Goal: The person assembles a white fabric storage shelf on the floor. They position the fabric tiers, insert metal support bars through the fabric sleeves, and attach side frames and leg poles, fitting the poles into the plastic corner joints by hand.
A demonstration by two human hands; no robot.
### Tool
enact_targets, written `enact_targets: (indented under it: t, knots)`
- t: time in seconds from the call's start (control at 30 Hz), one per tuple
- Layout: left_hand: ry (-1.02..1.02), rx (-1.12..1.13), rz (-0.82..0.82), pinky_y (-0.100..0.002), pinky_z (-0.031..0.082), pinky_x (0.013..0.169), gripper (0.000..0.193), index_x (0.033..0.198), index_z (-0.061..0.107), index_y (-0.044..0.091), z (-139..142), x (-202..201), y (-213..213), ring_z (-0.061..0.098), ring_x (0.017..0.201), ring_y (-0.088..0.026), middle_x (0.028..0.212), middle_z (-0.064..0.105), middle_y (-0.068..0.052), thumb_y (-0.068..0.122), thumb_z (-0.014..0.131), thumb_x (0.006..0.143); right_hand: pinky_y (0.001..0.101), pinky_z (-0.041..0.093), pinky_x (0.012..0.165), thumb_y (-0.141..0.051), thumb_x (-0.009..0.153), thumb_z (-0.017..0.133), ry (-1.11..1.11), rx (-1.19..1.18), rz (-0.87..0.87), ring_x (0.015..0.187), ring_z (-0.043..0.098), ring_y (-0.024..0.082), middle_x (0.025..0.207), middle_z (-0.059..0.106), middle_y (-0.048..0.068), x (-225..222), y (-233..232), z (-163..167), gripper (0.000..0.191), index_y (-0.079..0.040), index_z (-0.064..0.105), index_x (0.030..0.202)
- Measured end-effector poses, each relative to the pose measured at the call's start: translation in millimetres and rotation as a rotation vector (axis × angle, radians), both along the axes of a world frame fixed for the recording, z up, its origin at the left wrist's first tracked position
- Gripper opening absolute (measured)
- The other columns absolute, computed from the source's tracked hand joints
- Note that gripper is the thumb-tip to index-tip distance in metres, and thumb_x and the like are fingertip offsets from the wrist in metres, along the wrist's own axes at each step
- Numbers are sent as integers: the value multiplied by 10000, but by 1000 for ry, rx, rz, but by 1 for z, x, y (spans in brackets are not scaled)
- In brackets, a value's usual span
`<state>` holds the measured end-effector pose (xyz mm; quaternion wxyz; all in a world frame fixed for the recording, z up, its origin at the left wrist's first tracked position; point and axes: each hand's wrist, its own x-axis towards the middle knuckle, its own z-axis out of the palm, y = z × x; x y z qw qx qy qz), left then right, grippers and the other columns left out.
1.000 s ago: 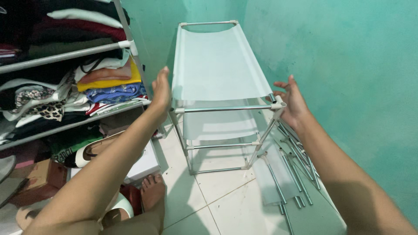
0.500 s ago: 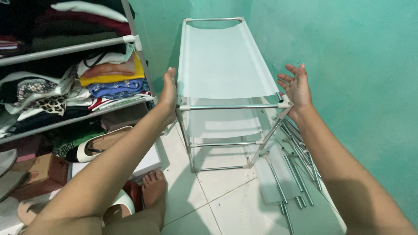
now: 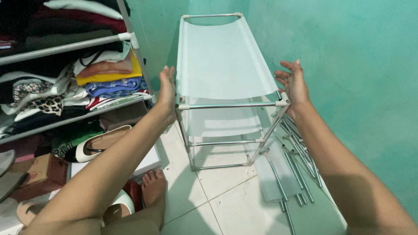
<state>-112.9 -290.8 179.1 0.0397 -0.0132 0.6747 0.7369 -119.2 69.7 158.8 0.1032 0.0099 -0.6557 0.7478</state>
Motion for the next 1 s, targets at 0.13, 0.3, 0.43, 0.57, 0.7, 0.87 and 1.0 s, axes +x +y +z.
enact_targets:
  t: [0.13, 0.3, 0.43, 0.57, 0.7, 0.87, 1.0]
  knots:
    - [-2, 72, -10, -438, 360, 1116, 869, 1624, 109, 246, 1, 2, 5, 445, 1448, -206, 1647, 312, -6, 689, 112, 877, 402, 384, 1023, -711, 960, 280, -17, 37, -5, 1235, 501, 209, 1255, 535, 79, 1, -7, 3, 757, -169, 470, 1454]
    - [28, 6, 1, -463, 357, 1137, 872, 1637, 98, 241, 1, 4, 7, 437, 1471, -222, 1667, 301, -29, 704, 112, 899, 403, 387, 1036, -698, 967, 266, -33, 38, -21, 1266, 489, 204, 1279, 526, 80, 7, -11, 8, 750, -163, 472, 1450]
    - [-4, 209, -17, -493, 455, 1146, 866, 1627, 16, 269, 0, 1, 10, 442, 1464, -268, 1652, 255, -78, 702, 148, 890, 412, 373, 1073, -697, 970, 259, -37, 61, -53, 1288, 475, 203, 1301, 516, 74, 9, -13, 8, 754, -157, 475, 1450]
    - [-4, 185, -24, -500, 457, 1138, 875, 1623, 15, 280, -1, -1, 9, 438, 1466, -272, 1654, 258, -82, 716, 135, 874, 443, 392, 1093, -695, 968, 282, -24, 31, -44, 1270, 478, 225, 1298, 502, 89, 6, -11, 5, 754, -144, 476, 1445]
    - [12, 232, -75, -530, 447, 1136, 882, 1622, 16, 295, -2, -5, 5, 438, 1476, -288, 1659, 268, -86, 736, 150, 870, 486, 420, 1105, -707, 949, 344, -13, -86, 20, 1263, 472, 269, 1300, 490, 123, -1, -4, 0, 779, -135, 436, 1469]
    - [-44, 262, -71, -596, 393, 1098, 909, 1622, -33, 328, -3, -16, -9, 410, 1455, -318, 1636, 334, -152, 781, 141, 853, 558, 390, 1093, -714, 907, 389, -46, -231, 10, 1287, 467, 319, 1319, 476, 136, -10, 12, -2, 817, -137, 390, 1486]
    - [-49, 273, -77, -568, 454, 1114, 898, 1616, -47, 336, -10, -24, -5, 463, 1439, -356, 1627, 283, -154, 758, 147, 848, 520, 343, 1126, -706, 935, 402, 30, -199, 3, 1313, 458, 320, 1331, 484, 148, -15, 18, -1, 793, -122, 413, 1472]
